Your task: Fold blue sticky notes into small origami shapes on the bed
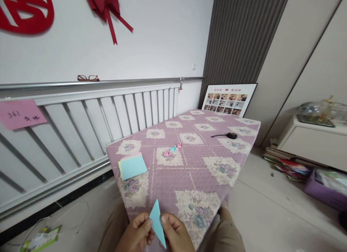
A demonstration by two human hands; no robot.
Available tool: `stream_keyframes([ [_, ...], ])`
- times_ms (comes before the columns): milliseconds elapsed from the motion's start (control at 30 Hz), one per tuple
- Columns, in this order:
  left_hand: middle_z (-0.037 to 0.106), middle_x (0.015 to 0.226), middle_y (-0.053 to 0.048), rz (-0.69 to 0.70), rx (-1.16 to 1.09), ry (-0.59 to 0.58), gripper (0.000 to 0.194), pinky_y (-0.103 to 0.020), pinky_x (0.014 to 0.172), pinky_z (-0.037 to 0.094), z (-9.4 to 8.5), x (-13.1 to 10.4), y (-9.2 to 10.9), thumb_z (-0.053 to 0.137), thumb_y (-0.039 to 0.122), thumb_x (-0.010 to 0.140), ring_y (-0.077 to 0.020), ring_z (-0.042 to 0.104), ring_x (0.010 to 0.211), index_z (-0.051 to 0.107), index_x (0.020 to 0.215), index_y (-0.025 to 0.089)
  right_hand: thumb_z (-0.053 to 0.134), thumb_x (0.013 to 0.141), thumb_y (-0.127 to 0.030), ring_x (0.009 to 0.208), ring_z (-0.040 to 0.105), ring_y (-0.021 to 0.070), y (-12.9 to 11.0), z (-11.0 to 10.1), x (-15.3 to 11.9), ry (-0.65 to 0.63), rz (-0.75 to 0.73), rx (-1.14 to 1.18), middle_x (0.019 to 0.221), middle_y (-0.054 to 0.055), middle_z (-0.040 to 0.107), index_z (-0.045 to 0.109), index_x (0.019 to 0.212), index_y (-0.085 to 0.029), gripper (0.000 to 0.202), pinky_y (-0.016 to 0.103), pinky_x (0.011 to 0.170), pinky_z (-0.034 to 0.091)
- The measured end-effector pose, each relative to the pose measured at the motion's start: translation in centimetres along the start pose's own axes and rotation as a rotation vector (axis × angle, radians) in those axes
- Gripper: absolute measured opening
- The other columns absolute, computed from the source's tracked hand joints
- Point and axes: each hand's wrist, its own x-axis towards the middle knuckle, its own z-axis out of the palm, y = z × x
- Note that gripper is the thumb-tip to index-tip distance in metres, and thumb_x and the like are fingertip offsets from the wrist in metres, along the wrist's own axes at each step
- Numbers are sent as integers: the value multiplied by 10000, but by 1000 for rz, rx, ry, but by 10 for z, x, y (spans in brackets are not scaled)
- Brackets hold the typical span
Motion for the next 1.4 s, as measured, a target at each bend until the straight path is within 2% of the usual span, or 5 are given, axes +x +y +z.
stream_keyframes([
  [200, 537, 557, 25, -58, -255, -131, 443, -212, 493, 275, 9, -11, 10, 751, 531, 668, -81, 459, 488, 495, 676, 170, 657, 705, -622, 547, 591, 150, -7, 10, -7, -162, 7, 235, 548, -16, 591, 584, 710, -187, 441, 279, 598, 430],
  [533, 550, 576, 9, -105, -298, -172, 398, -234, 543, 279, 14, -27, 28, 758, 504, 674, -92, 454, 513, 546, 708, 169, 661, 737, -562, 561, 601, 144, -11, 16, -16, -170, 49, 291, 529, -27, 587, 530, 732, -203, 381, 259, 594, 418],
  [833, 530, 551, 17, -29, -134, -179, 455, -218, 523, 275, 4, -19, 23, 740, 542, 672, -84, 424, 513, 478, 626, 172, 576, 787, -553, 506, 501, 113, -9, -1, -14, 66, -123, -155, 581, -68, 510, 443, 738, -243, 341, 233, 504, 384],
  [1167, 520, 546, 17, -70, -183, -174, 447, -217, 508, 262, 12, -25, 29, 734, 537, 683, -78, 427, 497, 493, 653, 162, 454, 896, -349, 689, 590, 146, -33, -3, -27, -42, -293, -636, 751, 0, 642, 597, 840, -236, 191, 244, 665, 462],
  [1400, 521, 533, 29, -215, -300, -122, 400, -204, 492, 289, 10, -27, 27, 773, 486, 661, -75, 448, 465, 559, 734, 155, 405, 895, -179, 851, 606, 175, -57, -9, -30, -267, -435, -988, 927, 44, 654, 642, 1034, -292, 297, 257, 759, 462],
])
